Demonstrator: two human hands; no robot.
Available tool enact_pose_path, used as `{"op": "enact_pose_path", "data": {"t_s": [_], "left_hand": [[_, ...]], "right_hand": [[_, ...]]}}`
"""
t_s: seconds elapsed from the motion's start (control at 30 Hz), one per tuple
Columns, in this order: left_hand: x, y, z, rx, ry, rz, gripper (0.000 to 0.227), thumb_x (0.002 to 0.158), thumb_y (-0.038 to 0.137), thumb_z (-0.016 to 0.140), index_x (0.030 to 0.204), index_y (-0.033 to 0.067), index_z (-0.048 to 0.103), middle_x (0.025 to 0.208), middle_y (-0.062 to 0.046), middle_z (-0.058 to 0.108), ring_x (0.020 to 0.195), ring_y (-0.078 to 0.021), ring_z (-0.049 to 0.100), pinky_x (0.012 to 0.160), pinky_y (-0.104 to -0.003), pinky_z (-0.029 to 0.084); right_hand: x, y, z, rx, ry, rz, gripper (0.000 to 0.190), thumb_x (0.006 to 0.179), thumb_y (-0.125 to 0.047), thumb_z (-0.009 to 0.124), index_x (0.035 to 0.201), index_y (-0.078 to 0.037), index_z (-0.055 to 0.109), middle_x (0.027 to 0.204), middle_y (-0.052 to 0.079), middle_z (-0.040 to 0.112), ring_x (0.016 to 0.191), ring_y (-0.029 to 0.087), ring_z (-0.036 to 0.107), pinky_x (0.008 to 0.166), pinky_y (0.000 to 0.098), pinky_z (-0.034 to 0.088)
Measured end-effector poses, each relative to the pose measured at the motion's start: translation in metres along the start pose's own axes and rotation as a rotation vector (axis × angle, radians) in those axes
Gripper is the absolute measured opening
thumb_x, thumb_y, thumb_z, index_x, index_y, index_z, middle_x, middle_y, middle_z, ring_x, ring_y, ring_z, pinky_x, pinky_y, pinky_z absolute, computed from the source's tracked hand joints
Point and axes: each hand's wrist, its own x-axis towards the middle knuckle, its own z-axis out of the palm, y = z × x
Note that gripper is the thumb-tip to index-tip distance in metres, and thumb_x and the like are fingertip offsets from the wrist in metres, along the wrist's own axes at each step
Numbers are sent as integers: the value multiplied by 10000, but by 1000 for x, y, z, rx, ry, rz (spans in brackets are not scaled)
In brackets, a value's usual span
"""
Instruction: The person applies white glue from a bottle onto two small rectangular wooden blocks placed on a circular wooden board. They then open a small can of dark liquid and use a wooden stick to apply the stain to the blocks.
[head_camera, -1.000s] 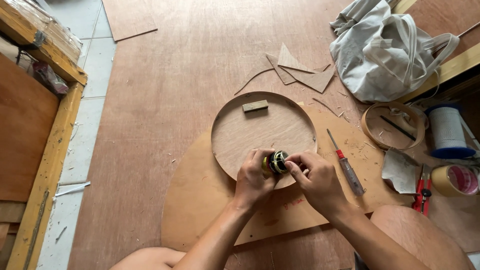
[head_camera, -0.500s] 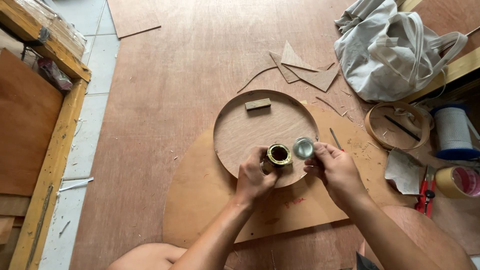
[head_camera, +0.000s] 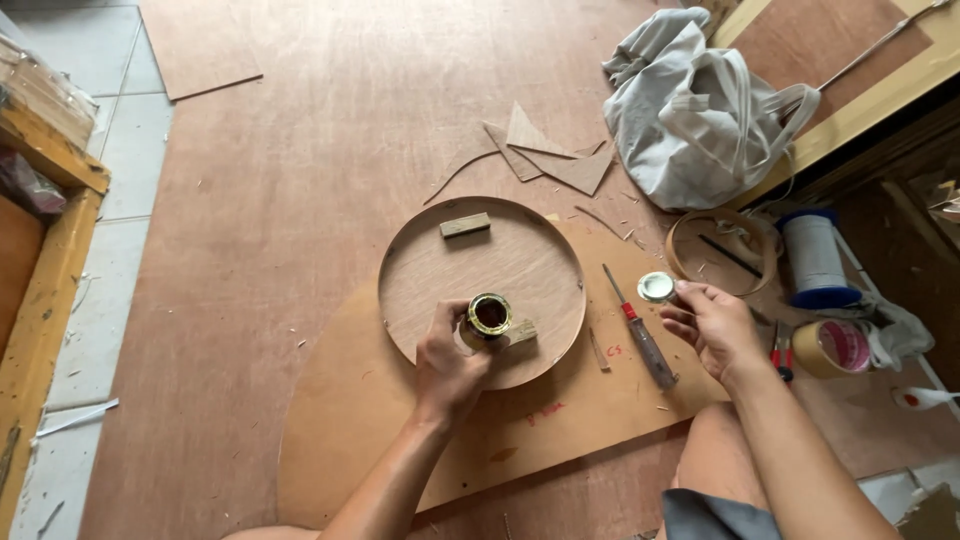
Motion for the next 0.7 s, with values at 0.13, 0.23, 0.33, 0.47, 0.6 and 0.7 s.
{"op": "enact_pose_path", "data": {"t_s": [0.13,0.23,0.33,0.47,0.6,0.7], "left_hand": [[1,0,1,-17,0,23,566,713,251,1013,1223,200,772,1193,-118,879,1268,-376,789,1140,-530,582],[-2,6,-2,1,-10,11,610,704,261,1022,1255,198,768,1222,-128,870,1301,-385,766,1144,-547,573],[-2,8,-4,10,5,32,587,715,251,1014,1247,183,775,1204,-145,865,1287,-400,765,1145,-550,573],[-1,7,-4,10,-6,-28,637,685,282,1026,1267,226,775,1244,-102,860,1321,-361,755,1167,-515,561],[-1,13,-10,23,1,-54,669,677,308,1019,1295,249,770,1281,-79,850,1348,-351,735,1168,-517,556],[10,14,-19,48,74,-8,669,659,305,1041,1270,231,781,1245,-98,852,1310,-366,753,1144,-534,565]], "right_hand": [[8,3,4,1,23,-1,220,1114,-254,766,1230,-73,717,1020,97,780,861,290,837,771,424,724],[11,9,4,10,45,49,234,1120,-241,741,1242,-46,704,1043,105,786,858,314,839,772,454,726],[9,6,7,-74,89,81,270,1110,-225,730,1284,-20,704,1077,141,780,844,325,838,726,459,722],[10,12,4,-152,122,78,296,1097,-208,731,1290,15,704,1111,212,792,850,383,835,707,500,722],[-9,-1,5,-315,131,43,300,1094,-153,696,1308,53,736,1108,287,791,835,439,829,669,545,710],[-37,-18,12,-742,241,-140,330,1004,-232,780,1314,-136,844,932,173,853,713,340,830,496,436,708]]}}
